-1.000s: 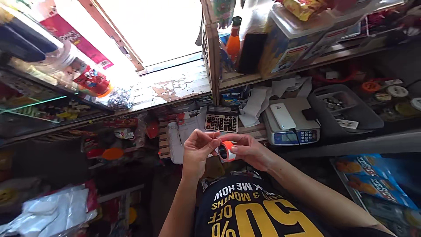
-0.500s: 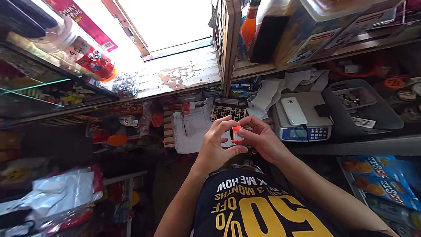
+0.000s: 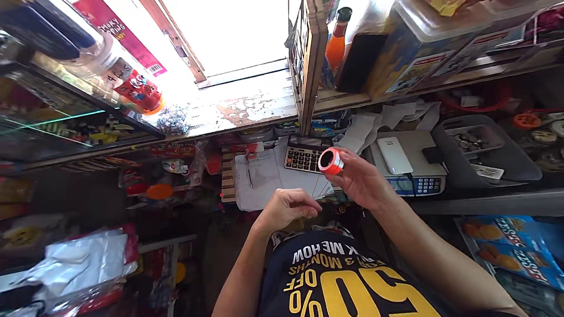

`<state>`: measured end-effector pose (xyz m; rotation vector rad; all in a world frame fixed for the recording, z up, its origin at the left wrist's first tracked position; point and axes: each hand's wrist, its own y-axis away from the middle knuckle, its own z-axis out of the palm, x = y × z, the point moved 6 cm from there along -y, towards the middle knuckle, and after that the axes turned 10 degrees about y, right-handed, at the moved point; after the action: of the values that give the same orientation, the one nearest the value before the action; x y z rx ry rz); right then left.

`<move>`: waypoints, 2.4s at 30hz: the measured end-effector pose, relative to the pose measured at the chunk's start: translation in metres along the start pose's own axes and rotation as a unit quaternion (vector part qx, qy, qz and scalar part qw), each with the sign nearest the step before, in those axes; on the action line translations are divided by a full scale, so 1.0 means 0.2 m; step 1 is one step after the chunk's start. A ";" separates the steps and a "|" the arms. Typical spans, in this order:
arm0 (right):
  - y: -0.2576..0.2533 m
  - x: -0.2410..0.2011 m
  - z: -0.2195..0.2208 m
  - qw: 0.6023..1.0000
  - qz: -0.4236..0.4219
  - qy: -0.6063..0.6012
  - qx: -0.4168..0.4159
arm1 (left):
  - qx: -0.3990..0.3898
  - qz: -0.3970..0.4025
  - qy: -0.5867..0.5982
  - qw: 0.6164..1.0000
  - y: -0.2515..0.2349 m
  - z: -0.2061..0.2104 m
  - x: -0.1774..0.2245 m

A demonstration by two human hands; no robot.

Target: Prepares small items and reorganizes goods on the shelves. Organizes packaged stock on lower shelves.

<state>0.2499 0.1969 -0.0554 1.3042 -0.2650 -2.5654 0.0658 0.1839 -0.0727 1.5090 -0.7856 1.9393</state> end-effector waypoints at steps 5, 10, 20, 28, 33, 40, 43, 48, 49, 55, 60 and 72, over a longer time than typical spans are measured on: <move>-0.04 0.02 0.05 0.992 0.024 -0.127 -0.009 | -0.006 0.223 0.186 0.957 -0.02 0.03 0.03; -0.05 0.03 0.11 0.983 0.002 -0.180 -0.038 | 0.095 0.219 0.525 0.817 -0.06 0.07 -0.05; -0.06 -0.03 0.10 0.968 -0.187 0.167 -0.023 | 0.289 0.076 0.227 0.927 -0.13 -0.02 0.03; -0.04 -0.06 0.14 0.895 -0.257 0.350 -0.096 | 0.303 0.007 0.032 0.953 -0.16 -0.06 0.16; -0.05 -0.06 0.15 0.894 -0.236 0.350 -0.148 | 0.309 -0.008 0.049 0.950 -0.16 -0.07 0.16; -0.07 0.00 0.15 0.909 -0.197 0.322 -0.176 | 0.350 -0.029 0.073 0.933 -0.15 -0.13 0.13; -0.08 0.03 0.15 0.915 -0.178 0.307 -0.194 | 0.346 -0.056 0.065 0.934 -0.14 -0.16 0.13; -0.12 0.09 0.15 0.967 -0.080 0.185 -0.155 | 0.355 -0.021 0.089 0.930 -0.09 -0.22 0.08; -0.13 0.09 0.15 0.976 -0.063 0.157 -0.136 | 0.330 0.018 0.075 0.941 -0.08 -0.20 0.09; -0.19 0.17 0.21 0.980 -0.032 0.174 -0.085 | 0.269 0.166 -0.203 0.927 -0.01 -0.13 0.21; -0.23 0.24 0.32 0.962 0.006 0.249 -0.115 | 0.417 0.214 -0.222 0.855 0.24 -0.41 0.47; -0.24 0.25 0.37 0.961 -0.016 0.256 -0.104 | 0.687 0.242 -0.413 0.547 0.83 -1.63 1.81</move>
<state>0.1544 0.2307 -0.0643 1.8245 0.1215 -2.1034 -0.3441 0.3368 0.1964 3.6411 0.4293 2.1665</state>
